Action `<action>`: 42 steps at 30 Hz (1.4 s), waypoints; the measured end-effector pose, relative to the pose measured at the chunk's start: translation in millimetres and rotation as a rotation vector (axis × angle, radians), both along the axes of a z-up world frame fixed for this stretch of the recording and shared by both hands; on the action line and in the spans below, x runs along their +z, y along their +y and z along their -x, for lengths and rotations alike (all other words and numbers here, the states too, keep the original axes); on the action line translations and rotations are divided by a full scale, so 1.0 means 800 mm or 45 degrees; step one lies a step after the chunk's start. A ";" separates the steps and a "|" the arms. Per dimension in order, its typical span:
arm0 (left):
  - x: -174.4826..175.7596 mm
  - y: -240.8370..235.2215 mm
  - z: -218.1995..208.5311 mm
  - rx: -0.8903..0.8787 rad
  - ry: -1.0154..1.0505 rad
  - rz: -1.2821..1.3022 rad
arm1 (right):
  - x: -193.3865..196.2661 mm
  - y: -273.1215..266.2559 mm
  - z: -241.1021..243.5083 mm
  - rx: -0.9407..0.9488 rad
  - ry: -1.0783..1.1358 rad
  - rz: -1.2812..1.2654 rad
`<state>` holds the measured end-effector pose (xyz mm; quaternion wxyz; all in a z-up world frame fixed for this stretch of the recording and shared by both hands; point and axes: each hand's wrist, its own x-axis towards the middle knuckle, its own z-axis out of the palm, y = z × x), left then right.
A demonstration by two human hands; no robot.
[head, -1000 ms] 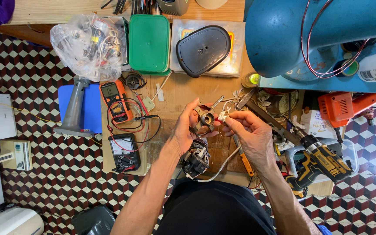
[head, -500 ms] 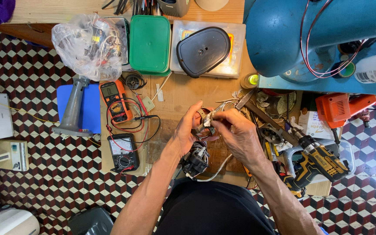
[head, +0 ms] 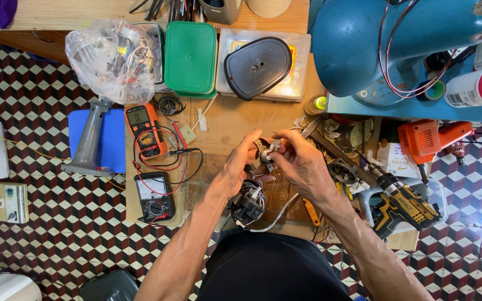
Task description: The person disassembles a small electrical motor on a cluttered workbench, using a screwdriver to remove screws and separate the housing. They wipe internal components with a cloth, use a flashlight to inspect the interior, and handle the rotor and stator separately before placing them back on the table.
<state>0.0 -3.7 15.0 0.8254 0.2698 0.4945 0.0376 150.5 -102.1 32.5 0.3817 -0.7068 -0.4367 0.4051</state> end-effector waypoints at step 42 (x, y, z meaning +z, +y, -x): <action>-0.001 -0.040 0.074 0.110 0.145 -0.466 | -0.006 -0.041 0.106 -0.390 -0.122 -0.369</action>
